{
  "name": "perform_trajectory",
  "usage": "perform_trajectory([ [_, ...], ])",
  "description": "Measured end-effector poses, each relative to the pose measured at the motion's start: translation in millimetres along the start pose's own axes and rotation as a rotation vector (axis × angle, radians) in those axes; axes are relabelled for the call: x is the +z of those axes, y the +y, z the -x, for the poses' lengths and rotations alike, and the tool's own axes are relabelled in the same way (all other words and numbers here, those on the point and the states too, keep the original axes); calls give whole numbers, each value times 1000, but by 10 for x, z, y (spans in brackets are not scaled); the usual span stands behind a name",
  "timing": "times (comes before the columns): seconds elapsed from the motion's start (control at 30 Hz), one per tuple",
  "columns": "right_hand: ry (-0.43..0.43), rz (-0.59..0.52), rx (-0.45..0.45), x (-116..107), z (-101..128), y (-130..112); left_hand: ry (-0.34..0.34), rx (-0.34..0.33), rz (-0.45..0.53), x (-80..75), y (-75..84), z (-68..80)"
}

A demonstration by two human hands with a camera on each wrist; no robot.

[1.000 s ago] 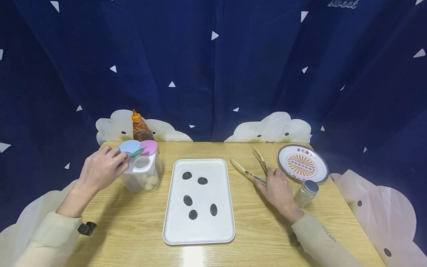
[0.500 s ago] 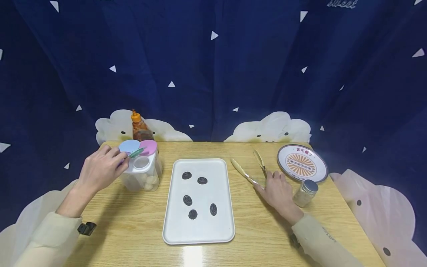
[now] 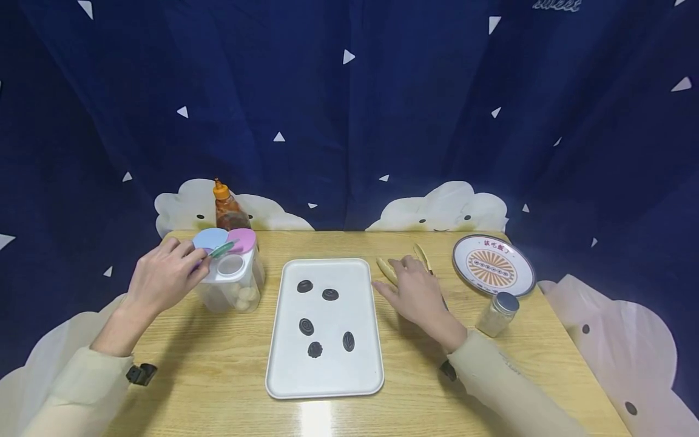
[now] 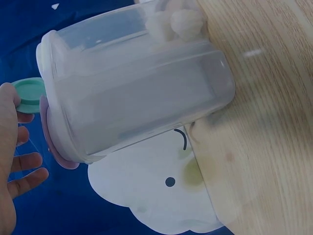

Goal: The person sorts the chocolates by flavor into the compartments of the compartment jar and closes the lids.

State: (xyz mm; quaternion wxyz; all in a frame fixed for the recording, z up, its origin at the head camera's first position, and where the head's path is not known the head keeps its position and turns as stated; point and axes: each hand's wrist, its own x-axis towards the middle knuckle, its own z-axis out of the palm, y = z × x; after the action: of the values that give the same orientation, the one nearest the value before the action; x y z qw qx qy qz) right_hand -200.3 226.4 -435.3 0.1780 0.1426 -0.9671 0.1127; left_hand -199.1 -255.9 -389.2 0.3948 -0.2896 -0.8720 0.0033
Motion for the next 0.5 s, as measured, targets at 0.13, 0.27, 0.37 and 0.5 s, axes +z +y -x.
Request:
perform_trajectory([
  [0.13,2,-72,-63,44,-169,-279,-2,2,0,6,-9,8],
  [0.27,13,-115,-110,87,-344,-561,1,2,-2,14,-18,9],
  [0.37,20,-145,-160,122,-477,-771,15,6,-2,23,-19,4],
  [0.5,28,-191,-250,196,-634,-1031,54,14,0,37,-5,12],
])
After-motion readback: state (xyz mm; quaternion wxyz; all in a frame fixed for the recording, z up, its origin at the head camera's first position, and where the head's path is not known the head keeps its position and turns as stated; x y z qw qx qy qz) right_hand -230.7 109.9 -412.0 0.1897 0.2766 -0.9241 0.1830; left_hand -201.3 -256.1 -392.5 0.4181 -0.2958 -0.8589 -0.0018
